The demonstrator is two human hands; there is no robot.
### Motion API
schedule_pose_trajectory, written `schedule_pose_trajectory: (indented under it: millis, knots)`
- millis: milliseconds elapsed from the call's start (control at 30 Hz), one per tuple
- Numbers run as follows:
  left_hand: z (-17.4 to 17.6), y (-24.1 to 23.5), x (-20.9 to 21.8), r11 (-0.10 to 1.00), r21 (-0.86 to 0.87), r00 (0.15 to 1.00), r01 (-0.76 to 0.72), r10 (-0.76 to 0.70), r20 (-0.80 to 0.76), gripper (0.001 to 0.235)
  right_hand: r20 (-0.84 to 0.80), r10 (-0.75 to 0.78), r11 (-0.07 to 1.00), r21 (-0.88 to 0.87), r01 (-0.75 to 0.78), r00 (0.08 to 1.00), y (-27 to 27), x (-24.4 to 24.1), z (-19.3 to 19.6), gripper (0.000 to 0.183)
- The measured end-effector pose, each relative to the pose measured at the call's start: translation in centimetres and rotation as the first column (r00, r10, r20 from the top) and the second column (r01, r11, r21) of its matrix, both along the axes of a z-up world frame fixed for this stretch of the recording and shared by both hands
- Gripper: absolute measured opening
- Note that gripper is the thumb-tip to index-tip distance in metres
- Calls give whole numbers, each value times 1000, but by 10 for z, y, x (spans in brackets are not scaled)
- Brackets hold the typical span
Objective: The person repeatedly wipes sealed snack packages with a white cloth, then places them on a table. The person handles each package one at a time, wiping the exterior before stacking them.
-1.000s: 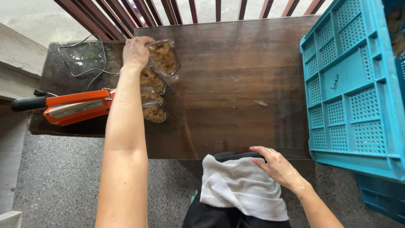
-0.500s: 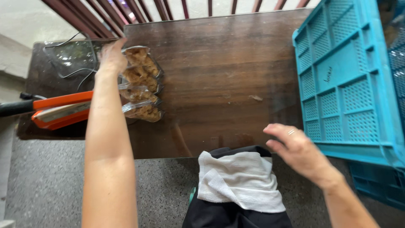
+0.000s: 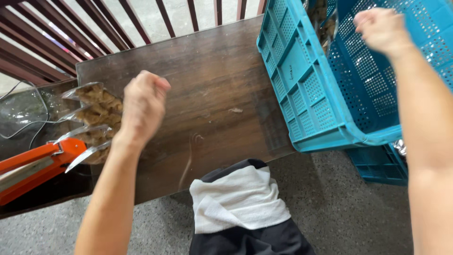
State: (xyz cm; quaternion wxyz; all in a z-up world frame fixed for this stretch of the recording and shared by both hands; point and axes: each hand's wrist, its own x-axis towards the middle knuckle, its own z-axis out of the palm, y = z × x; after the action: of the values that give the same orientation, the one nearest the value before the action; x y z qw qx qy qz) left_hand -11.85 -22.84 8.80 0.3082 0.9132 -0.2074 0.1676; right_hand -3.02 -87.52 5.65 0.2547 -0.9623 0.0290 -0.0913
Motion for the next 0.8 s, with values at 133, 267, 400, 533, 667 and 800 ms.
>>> schedule_pose_trajectory:
  millis: [133,267,400,533,667,800]
  knots:
    - [-6,-62,-26,981,31,953,191,-178,-244,77,-110,46,907,-413,-88,993,-16,42,-52,41]
    - [-3,-133,-12,939,-78,910,334,-343,-232,79,-165,-11,881,-469,-68,986,-18,73,-80,39]
    - [-3,-212,10,858,-81,860,507,-510,-22,81,-237,-45,927,-372,-48,970,-10,90,-98,41]
    - [-11,-284,27,855,154,864,495,-503,15,90,-198,-176,917,-390,88,964,-10,103,-115,30]
    - [-26,-328,34,807,259,833,531,-553,14,74,-67,-151,892,-439,107,986,-15,109,-134,31]
    - [-38,-342,26,774,326,830,543,-553,-70,49,12,-126,844,-525,113,992,-20,109,-125,50]
